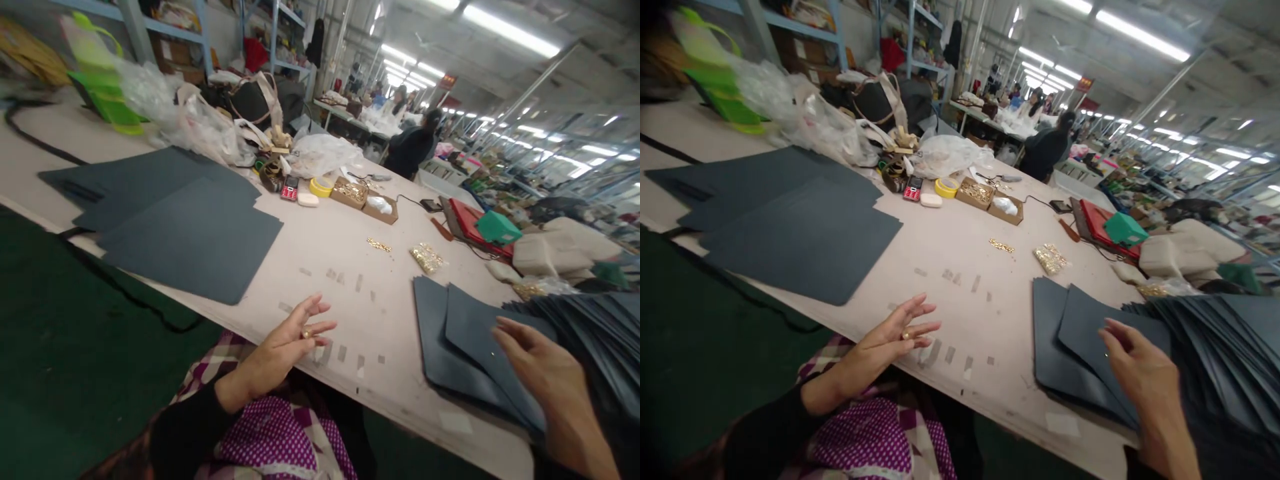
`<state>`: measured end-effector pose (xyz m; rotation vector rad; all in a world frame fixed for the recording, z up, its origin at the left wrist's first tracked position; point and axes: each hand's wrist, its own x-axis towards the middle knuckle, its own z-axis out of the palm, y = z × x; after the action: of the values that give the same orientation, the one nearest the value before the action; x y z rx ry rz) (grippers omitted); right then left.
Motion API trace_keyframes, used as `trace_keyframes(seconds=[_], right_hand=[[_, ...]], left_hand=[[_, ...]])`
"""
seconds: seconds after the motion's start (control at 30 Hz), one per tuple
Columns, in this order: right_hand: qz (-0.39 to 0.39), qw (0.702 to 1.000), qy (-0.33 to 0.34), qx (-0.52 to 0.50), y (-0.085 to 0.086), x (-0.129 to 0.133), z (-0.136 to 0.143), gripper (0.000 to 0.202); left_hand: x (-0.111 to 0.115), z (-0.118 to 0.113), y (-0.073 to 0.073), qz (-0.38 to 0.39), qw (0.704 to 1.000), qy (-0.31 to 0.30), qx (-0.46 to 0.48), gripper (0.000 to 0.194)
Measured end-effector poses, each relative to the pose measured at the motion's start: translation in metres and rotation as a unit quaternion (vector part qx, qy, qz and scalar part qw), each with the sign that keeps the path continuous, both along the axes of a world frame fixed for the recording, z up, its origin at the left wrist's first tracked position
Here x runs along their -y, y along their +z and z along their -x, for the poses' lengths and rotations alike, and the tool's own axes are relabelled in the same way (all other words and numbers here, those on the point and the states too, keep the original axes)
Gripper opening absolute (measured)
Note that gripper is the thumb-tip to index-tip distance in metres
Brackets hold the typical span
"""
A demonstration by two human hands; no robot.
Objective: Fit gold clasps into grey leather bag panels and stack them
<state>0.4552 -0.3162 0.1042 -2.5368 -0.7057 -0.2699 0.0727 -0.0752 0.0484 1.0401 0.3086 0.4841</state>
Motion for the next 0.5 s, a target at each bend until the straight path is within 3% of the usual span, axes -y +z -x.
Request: trace_keyframes(seconds=[0.07, 0.17, 0.23, 0.37, 0.5], right_hand=[[-0.059, 0.987, 0.112, -0.099, -0.013, -0.045, 0.063, 0.041], [-0.098, 0.927, 0.298, -0.208, -0.029, -0.103, 0.154, 0.029], [-0.112, 0.887, 0.379, -0.241, -0.035, -0.130, 0.202, 0.020], [-0.146, 0.835, 0.441, -0.296, -0.037, -0.163, 0.261, 0.018], [-0.158, 0.825, 0.434, -0.327, -0.041, -0.183, 0.286, 0.020]], left_hand=[[-0.002, -0.001, 0.001, 0.072, 0.997, 0.016, 0.024, 0.064], [-0.007, -0.001, 0.004, 0.155, 0.985, 0.052, 0.056, 0.058], [-0.010, 0.001, 0.008, 0.179, 0.979, 0.074, 0.070, 0.053], [-0.016, 0.006, 0.012, 0.203, 0.968, 0.124, 0.076, 0.046], [-0.021, 0.011, 0.011, 0.209, 0.958, 0.173, 0.093, 0.044]])
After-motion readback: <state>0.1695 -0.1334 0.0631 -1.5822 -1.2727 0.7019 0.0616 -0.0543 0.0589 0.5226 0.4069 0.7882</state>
